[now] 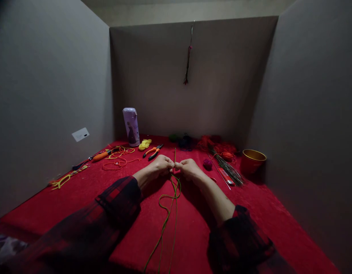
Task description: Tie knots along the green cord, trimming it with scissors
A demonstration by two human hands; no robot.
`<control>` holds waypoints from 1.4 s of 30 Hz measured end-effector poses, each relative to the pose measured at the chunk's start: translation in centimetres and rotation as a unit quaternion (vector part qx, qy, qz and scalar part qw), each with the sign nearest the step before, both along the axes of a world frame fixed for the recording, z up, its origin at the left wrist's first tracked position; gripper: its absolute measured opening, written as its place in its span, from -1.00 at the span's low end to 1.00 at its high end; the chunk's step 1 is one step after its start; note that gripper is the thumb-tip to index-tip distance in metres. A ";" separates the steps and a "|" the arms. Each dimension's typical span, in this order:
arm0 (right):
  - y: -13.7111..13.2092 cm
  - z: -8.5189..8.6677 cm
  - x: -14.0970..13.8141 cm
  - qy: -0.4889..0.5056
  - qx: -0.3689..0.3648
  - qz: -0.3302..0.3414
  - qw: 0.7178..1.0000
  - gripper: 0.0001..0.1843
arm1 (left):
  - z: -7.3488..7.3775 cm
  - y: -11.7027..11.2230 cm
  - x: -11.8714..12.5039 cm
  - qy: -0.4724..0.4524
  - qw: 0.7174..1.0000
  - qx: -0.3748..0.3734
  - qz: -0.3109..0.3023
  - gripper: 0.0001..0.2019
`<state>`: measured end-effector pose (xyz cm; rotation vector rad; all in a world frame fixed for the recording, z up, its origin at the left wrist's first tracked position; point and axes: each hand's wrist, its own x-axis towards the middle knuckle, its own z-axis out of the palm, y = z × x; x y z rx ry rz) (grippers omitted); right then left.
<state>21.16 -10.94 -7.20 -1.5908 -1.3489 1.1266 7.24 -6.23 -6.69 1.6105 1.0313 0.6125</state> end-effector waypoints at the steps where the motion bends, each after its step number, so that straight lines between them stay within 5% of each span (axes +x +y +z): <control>1: 0.0 0.0 0.0 0.008 -0.002 0.006 1.000 -0.64 | 0.2 -0.1 -0.1 0.006 1.000 0.004 -0.007 -0.75; 6: 0.3 0.2 -0.3 0.056 -0.036 -0.001 0.998 -0.73 | 0.9 0.4 -0.2 0.077 0.997 0.021 0.009 -0.80; 11: 0.7 -0.1 -0.6 0.062 -0.035 -0.037 0.997 -0.77 | 2.0 0.9 -0.4 0.156 0.975 0.154 0.032 -0.90; 19: 0.3 0.4 -0.5 0.136 -0.063 0.003 0.989 -0.80 | 2.9 -2.0 -0.4 0.133 0.982 0.076 -0.112 -0.86; 25: -0.2 0.8 -0.3 0.133 -0.045 0.036 0.989 -0.82 | 2.8 -0.6 -1.8 0.131 0.955 0.077 -0.254 -0.95; 27: -0.3 0.7 -0.2 0.143 -0.032 0.035 0.989 -0.83 | 3.1 0.2 -2.2 0.117 0.970 0.081 -0.199 -0.88; 31: -0.2 0.4 -0.1 0.162 -0.011 0.033 0.986 -0.79 | 2.7 1.3 -1.9 0.040 0.999 0.029 0.016 -0.91; 36: 0.1 -0.1 0.1 0.157 -0.014 0.041 0.987 -0.80 | 0.8 0.7 0.1 0.014 0.998 -0.052 -0.037 -0.84; 42: -0.1 0.1 0.2 0.112 -0.004 0.044 0.993 -0.75 | -0.2 0.9 0.6 0.092 0.994 0.048 0.020 -0.81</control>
